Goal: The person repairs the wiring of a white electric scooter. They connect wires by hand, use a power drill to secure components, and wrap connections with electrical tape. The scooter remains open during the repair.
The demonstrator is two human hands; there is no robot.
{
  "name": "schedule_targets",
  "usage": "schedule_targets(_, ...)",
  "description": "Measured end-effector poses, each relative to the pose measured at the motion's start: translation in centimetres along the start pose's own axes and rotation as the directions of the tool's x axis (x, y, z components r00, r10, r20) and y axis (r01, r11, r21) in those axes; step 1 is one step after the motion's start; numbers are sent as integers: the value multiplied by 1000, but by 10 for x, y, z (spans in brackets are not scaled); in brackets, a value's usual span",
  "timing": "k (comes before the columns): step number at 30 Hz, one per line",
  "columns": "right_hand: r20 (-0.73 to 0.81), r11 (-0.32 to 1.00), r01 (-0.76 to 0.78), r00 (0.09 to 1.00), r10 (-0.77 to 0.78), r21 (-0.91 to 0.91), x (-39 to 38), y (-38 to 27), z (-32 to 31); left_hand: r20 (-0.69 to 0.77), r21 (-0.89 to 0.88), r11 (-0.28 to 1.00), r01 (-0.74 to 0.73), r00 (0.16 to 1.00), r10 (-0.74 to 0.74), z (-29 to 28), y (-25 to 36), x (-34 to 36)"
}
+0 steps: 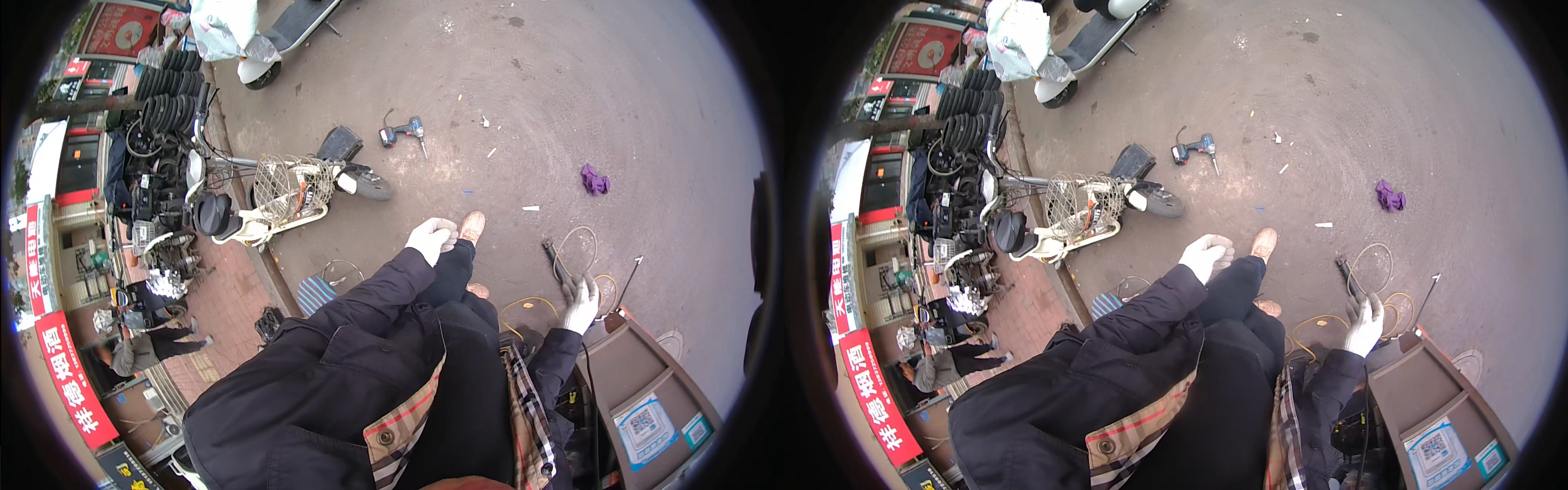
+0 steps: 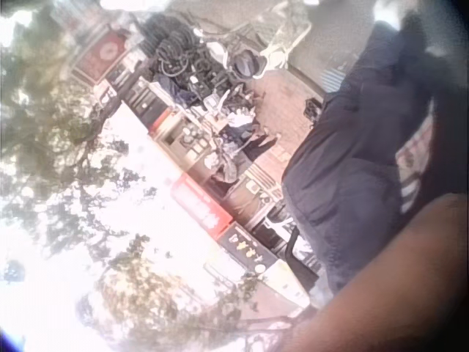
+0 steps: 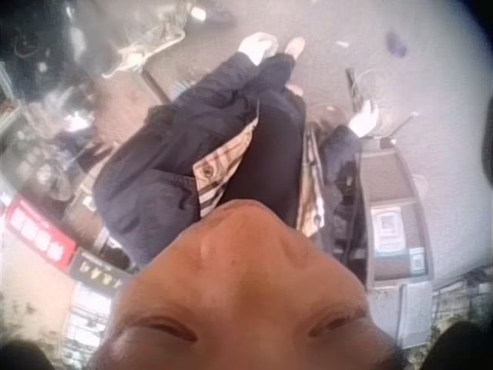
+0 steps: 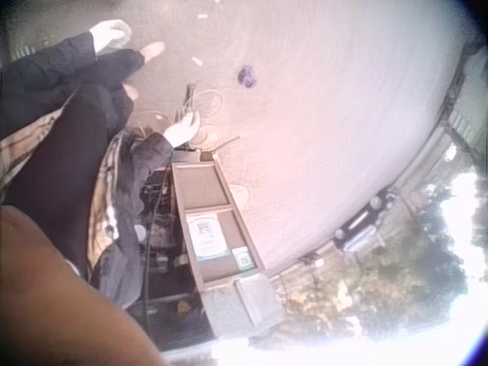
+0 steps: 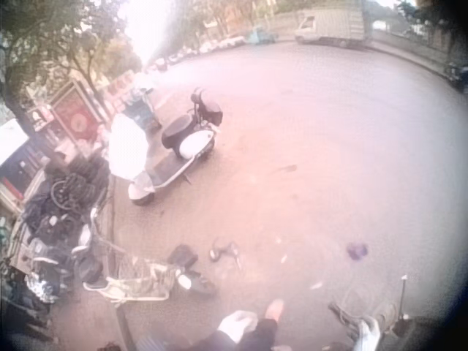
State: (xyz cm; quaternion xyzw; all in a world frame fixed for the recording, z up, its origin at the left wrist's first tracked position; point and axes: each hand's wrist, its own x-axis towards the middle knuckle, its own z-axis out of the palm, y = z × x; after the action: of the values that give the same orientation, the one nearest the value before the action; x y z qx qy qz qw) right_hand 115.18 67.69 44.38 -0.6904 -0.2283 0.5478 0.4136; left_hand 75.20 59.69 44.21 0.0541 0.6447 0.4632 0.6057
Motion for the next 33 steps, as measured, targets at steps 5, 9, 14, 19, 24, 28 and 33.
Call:
schedule_targets(5,176,997,69,983,-60,-45,44,-65,143,-152,-151,985,-87,986,64,-51,52,23)
schedule_targets(9,413,986,127,908,-71,-111,58,-100,263,-367,-246,956,-162,928,63,-94,81,25)
schedule_targets(14,583,962,92,808,78,-256,90,-72,404,-537,-394,899,-190,842,-58,-119,87,24)
schedule_targets(19,652,916,96,731,201,-390,124,-8,520,-420,-643,752,-143,888,-189,-133,60,89)
schedule_targets(24,643,776,202,700,312,-597,157,99,629,-78,-936,349,47,938,-336,-164,6,225)
schedule_targets(28,658,300,586,644,391,-753,194,199,710,131,-969,179,169,970,-206,-208,-19,297)
schedule_targets(33,698,-9,792,544,466,-611,266,335,816,269,-963,21,270,962,-49,-251,-2,318)
